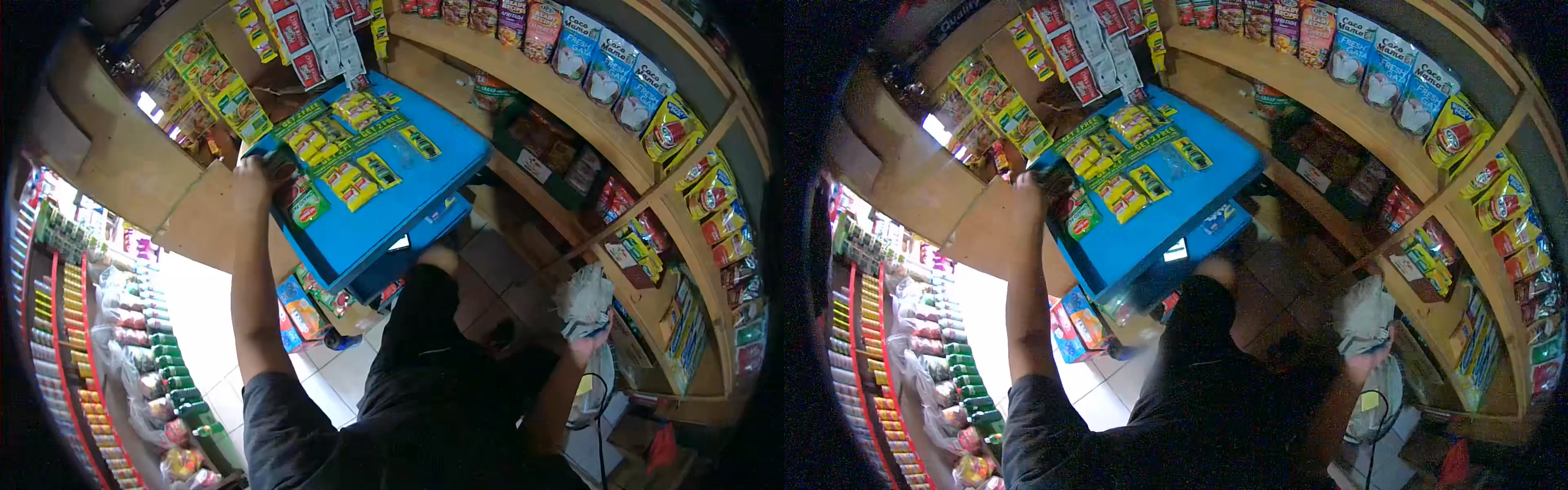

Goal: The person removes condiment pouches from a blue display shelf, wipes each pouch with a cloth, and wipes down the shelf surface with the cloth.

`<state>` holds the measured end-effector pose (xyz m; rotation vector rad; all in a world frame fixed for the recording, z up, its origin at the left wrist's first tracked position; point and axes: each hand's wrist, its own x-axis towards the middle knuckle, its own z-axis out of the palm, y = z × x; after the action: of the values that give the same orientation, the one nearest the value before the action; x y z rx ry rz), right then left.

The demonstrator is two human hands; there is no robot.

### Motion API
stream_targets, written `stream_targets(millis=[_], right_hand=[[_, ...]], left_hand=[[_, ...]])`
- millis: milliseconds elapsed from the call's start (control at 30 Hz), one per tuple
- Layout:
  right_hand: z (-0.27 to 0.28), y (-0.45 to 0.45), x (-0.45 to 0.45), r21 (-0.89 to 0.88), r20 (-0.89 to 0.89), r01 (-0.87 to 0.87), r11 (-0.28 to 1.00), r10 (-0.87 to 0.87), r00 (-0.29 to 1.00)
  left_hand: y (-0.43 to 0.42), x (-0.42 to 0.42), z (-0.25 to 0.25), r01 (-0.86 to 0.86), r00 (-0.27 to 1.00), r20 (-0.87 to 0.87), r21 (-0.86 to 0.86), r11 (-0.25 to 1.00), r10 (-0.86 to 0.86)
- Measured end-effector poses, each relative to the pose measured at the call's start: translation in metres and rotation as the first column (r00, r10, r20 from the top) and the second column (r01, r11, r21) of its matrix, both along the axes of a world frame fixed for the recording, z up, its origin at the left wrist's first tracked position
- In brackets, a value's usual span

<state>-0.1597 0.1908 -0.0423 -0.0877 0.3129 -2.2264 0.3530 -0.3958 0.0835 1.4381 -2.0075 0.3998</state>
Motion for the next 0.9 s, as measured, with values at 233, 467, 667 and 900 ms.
stream_targets(millis=[233,467,667,900], right_hand=[[-0.009,-0.021,0.023,0.157,-0.052,0.133,0.979,-0.126,0.991],[0.085,-0.103,0.115,0.277,0.061,-0.117,0.954,0.104,0.993],[0.084,-0.099,0.114,0.319,0.044,-0.006,0.948,-0.009,0.999],[0.087,-0.087,0.116,0.326,0.152,-0.180,0.928,0.137,0.979]], left_hand=[[0.110,-0.036,0.074,0.315,0.728,-0.512,-0.340,0.886,-0.456],[0.292,-0.194,0.061,0.816,0.579,-0.112,0.098,0.570,-0.808],[0.357,-0.254,0.015,0.964,0.151,-0.211,0.247,0.097,-0.966],[0.358,-0.278,-0.093,0.997,0.029,-0.946,0.002,-0.083,0.323]])
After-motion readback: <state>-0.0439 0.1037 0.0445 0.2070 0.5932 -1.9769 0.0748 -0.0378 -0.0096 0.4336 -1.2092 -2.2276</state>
